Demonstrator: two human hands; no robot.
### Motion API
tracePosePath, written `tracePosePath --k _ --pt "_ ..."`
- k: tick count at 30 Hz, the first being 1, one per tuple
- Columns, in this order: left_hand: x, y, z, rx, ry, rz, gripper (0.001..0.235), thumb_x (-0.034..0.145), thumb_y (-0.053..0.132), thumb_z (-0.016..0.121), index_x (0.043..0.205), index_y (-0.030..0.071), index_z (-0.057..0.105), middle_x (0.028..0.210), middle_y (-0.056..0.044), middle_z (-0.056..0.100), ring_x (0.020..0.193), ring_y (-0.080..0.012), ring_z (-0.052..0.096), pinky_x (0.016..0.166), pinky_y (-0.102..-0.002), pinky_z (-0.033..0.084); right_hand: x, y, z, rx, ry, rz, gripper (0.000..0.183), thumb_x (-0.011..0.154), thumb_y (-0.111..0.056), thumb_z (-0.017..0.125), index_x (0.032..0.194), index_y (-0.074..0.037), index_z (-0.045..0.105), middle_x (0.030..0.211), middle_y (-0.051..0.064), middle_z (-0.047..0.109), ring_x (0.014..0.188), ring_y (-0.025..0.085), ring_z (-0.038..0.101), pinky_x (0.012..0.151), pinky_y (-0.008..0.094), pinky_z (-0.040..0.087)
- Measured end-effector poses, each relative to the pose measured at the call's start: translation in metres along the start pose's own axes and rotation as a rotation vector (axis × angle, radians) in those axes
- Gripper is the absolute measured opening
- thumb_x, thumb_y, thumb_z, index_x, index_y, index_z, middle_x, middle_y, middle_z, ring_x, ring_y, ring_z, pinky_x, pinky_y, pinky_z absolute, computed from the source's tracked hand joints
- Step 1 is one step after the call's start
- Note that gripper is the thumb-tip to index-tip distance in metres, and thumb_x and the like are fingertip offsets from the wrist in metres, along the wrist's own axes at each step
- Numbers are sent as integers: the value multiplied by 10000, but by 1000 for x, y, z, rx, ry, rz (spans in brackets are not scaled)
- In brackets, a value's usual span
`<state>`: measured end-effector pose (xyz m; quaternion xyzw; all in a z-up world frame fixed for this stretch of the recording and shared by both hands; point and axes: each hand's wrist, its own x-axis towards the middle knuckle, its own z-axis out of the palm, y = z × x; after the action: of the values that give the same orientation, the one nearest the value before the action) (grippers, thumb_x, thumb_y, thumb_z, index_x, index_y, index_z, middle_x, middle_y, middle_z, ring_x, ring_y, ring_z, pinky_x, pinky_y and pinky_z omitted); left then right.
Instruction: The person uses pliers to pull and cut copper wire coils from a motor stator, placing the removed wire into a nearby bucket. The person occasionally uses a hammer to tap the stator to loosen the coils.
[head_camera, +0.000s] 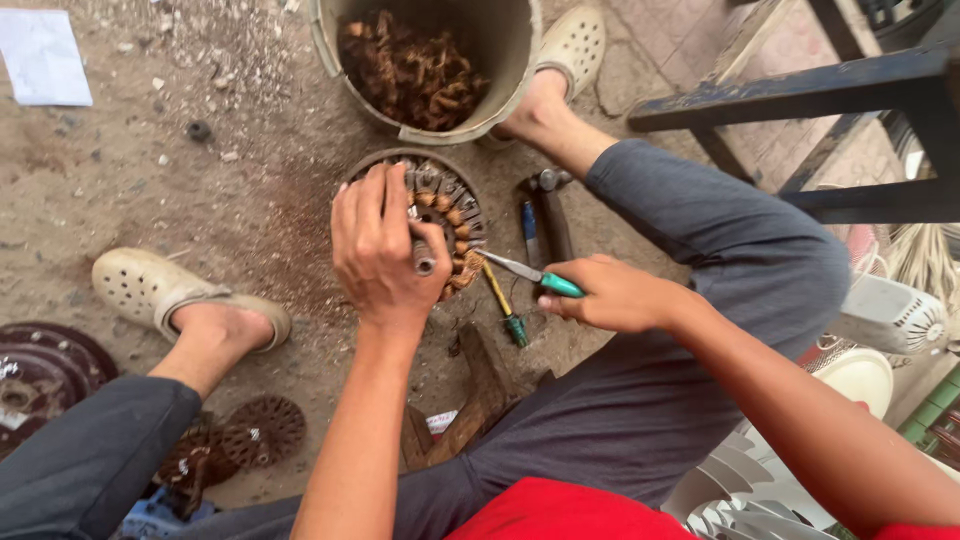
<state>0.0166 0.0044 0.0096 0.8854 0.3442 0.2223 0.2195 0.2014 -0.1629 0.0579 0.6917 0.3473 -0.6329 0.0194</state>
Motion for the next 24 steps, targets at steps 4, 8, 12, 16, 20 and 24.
tracePosePath --k 4,8,12,16,20,24 --pt "4 4 0 27 12 -6 486 800 -1 618 1282 -67 631 1259 -220 652 1183 -380 636 1145 -531 470 -7 7 18 -52 221 -148 471 963 -411 585 1274 -59 627 911 143 722 848 316 676 747 456 510" --pt "7 6 1 21 10 -18 482 805 -8 615 1283 -61 631 1263 -216 652 1185 -377 635 1146 -521 469 -4 23 23 266 -3 -205 437 1006 -396 569 1232 -32 655 947 116 749 870 256 701 774 397 548" --pt "4 5 0 0 1 -18 490 791 15 618 1273 -76 627 1261 -219 649 1185 -391 627 1135 -538 461 -1 47 28 1115 -514 -123 516 1015 -381 559 1315 38 589 883 169 669 748 305 684 659 410 547" --pt "6 5 -3 -27 9 -23 480 816 19 612 1289 -61 624 1278 -207 644 1202 -385 624 1146 -532 461 -4 35 57 1810 -903 -252 586 1031 -423 549 1318 88 520 855 156 586 710 292 629 589 426 528" --pt "6 5 -3 -34 20 -28 478 815 26 611 1286 -54 628 1272 -204 646 1197 -385 625 1139 -536 462 -6 -11 111 2273 -855 -423 588 981 -435 533 1289 66 518 856 181 602 678 319 654 540 427 537" --pt "2 2 -2 -40 11 -22 486 819 31 610 1296 -59 625 1290 -210 642 1211 -392 620 1141 -538 461 -6 -6 107 1885 -647 -432 658 1015 -460 547 1362 97 517 1073 271 673 845 387 719 700 443 571"
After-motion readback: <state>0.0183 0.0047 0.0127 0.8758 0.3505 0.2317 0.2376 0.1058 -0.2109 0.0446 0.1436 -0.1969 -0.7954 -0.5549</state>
